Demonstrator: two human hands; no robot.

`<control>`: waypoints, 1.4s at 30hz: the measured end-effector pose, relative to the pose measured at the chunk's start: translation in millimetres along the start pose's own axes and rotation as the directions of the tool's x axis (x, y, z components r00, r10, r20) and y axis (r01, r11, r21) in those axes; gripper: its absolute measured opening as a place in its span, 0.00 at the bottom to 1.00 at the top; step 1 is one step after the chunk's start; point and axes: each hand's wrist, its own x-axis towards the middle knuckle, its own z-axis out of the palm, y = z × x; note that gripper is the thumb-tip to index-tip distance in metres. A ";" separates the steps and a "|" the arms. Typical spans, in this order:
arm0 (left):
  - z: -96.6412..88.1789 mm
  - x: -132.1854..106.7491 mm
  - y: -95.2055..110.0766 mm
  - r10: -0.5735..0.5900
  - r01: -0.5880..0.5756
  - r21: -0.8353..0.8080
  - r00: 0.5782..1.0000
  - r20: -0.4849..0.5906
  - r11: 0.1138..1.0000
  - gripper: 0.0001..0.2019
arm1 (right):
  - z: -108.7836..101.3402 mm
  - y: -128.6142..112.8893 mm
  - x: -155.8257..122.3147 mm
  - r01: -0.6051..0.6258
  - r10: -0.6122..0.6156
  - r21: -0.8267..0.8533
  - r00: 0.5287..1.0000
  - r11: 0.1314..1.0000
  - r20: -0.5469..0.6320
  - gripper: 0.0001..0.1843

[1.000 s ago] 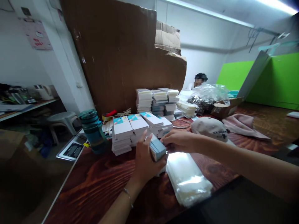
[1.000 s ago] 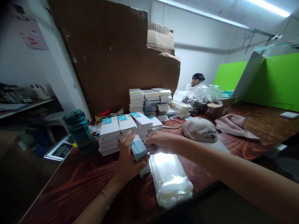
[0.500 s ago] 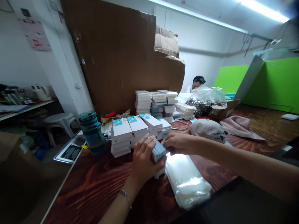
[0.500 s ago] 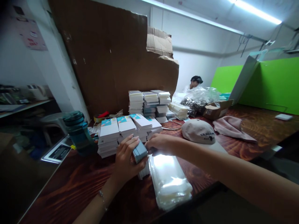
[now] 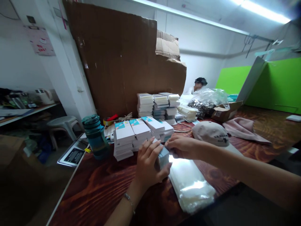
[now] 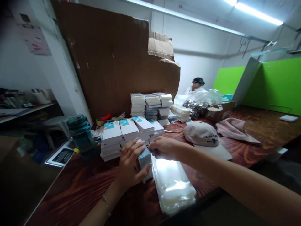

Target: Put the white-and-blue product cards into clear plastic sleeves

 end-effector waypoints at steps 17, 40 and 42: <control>-1.9 3.2 1.4 -0.023 0.023 -0.032 1.000 0.017 0.999 0.24 | 14.1 -23.3 6.4 0.087 -0.087 0.026 0.996 0.996 -0.021 0.10; -0.5 2.2 0.4 -0.036 0.037 -0.025 0.999 0.017 0.999 0.25 | 39.8 -24.3 8.7 0.402 -0.395 -0.016 0.891 0.916 -0.224 0.09; 0.4 2.5 0.6 -0.035 0.035 -0.035 0.999 -0.001 0.999 0.24 | 45.1 -26.1 3.1 0.433 -0.433 -0.043 0.881 0.900 -0.189 0.09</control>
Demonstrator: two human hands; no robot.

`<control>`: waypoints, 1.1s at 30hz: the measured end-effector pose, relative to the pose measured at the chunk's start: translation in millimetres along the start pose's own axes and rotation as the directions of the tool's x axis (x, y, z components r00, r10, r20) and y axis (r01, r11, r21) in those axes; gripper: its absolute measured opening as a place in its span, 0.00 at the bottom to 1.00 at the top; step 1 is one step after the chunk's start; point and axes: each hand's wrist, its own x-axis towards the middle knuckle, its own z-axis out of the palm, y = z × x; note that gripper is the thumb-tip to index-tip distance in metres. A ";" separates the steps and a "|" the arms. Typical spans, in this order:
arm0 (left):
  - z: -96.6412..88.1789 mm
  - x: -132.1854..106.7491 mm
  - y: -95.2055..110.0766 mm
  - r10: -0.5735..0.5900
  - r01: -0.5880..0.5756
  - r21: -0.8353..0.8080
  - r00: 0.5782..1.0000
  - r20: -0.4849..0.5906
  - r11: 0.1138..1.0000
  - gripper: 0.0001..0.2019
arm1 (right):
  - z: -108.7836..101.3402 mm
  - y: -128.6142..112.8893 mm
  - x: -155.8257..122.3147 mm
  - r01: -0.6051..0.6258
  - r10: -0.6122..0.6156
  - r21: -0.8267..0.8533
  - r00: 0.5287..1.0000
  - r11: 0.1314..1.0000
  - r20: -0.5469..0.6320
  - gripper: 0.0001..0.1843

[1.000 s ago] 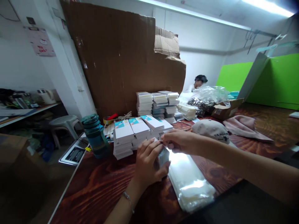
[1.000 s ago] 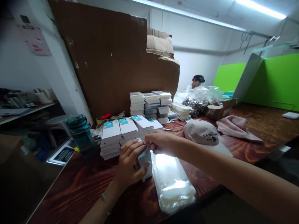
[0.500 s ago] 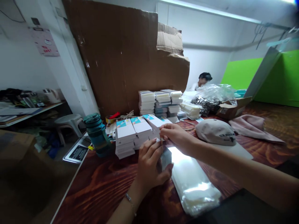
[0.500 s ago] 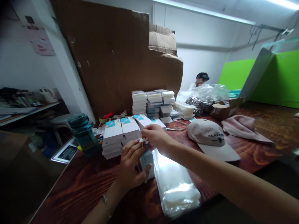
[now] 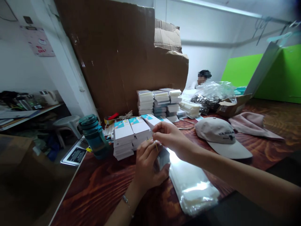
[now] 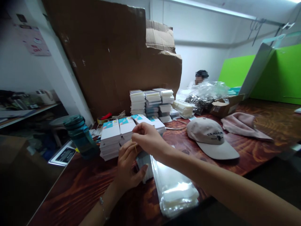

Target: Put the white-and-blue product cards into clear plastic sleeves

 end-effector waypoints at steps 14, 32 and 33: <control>3.2 -4.3 -1.1 -0.007 0.008 -0.048 1.000 0.022 0.999 0.29 | -14.3 6.9 -19.2 0.146 -0.148 -0.352 0.989 0.925 0.021 0.11; 14.1 -11.5 -3.9 -0.039 0.035 -0.220 0.999 -0.013 0.975 0.45 | -9.6 47.1 -59.8 0.299 -0.221 -0.680 0.954 0.670 0.201 0.30; 14.3 -12.2 -3.9 -0.037 0.033 -0.219 0.999 -0.014 0.975 0.45 | -9.5 47.9 -60.8 0.302 -0.226 -0.690 0.953 0.658 0.202 0.29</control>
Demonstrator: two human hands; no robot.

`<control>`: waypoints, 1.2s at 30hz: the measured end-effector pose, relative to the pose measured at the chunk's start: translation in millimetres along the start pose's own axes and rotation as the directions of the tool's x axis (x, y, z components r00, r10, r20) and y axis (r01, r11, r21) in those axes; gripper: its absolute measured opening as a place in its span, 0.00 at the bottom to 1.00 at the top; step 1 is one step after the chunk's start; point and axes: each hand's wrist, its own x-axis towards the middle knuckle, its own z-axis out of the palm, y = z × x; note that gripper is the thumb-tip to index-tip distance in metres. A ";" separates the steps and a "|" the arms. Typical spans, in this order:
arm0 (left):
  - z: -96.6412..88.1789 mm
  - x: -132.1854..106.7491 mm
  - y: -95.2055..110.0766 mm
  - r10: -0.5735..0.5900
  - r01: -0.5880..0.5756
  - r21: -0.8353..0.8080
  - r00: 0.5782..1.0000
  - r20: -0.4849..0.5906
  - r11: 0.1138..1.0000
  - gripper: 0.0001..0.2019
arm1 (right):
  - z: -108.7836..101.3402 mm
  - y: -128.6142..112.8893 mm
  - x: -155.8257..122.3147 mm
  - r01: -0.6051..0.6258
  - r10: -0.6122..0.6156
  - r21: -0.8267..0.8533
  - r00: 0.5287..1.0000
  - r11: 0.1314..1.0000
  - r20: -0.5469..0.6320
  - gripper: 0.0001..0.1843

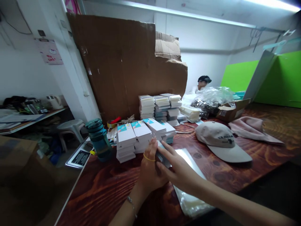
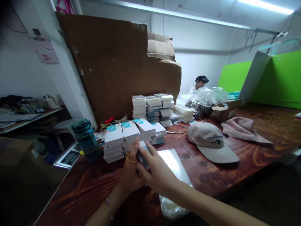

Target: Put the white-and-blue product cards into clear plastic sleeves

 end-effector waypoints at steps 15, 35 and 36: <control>8.8 -11.6 -12.0 -0.240 0.235 -0.078 0.969 -0.052 0.969 0.45 | 16.3 0.7 -5.3 0.144 -0.165 -0.211 0.983 0.967 -0.085 0.25; -14.4 -5.2 -10.3 -0.290 0.295 -0.018 0.946 0.142 0.955 0.46 | 22.5 -4.0 0.8 0.069 -0.097 -0.188 0.985 0.980 -0.141 0.18; -26.7 -0.1 -7.0 -0.319 0.325 0.013 0.919 0.233 0.946 0.50 | 21.8 -3.7 0.7 0.078 -0.103 -0.169 0.984 0.982 -0.143 0.18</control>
